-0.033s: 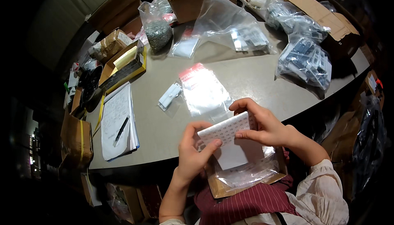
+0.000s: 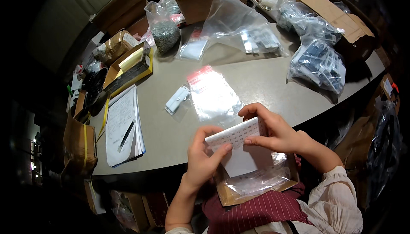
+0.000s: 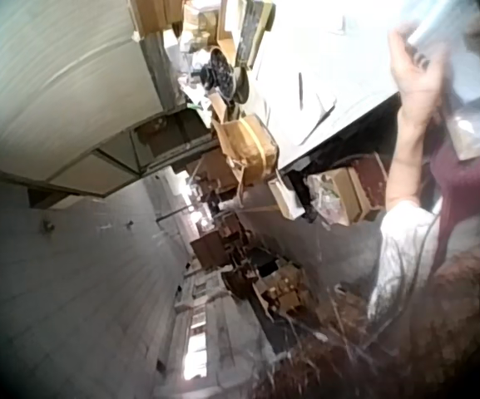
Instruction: The person sits at a cluttered table and repeatedly peels small adhesive labels from a sheet, then places them into clear plastic bags. The person handles the label sheet and bags by hand, organizing the items on the table before walking through a warehouse aisle.
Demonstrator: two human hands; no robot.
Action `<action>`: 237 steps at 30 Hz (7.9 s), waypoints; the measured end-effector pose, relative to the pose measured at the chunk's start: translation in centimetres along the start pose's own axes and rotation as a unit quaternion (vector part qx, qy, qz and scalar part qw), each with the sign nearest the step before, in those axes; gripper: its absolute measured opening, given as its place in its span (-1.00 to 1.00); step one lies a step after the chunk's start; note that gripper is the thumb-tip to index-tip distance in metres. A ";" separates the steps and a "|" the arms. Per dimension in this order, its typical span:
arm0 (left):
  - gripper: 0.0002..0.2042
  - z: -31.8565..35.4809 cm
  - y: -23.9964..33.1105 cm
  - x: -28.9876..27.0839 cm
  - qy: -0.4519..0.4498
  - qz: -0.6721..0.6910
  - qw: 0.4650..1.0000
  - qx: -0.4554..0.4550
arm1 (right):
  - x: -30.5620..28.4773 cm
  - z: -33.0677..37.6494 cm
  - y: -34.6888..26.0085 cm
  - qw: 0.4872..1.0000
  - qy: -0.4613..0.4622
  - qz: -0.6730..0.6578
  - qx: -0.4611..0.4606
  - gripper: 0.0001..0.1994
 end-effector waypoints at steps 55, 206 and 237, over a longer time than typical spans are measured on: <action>-0.83 0.8 0.7 0.9 -0.117 -0.407 0.863 0.275 | -4.3 -1.4 -3.6 0.994 -0.032 0.056 0.084 -0.89; -0.86 0.2 0.3 -3.2 -0.139 -0.109 0.983 0.040 | -4.8 0.0 -4.5 0.914 -0.191 0.336 0.126 -0.63; -0.82 -0.6 -2.9 0.1 -0.064 -0.156 0.984 0.054 | 2.6 1.0 -5.1 0.896 0.074 0.415 -0.140 -0.67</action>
Point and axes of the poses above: each hand's wrist, its own z-axis away from the middle knuckle, its own x-axis out of the palm, y = z × x, the point moved 2 cm from there along -z, towards the middle knuckle, and after that the axes turned 15 degrees about x, right-handed, at the moved point
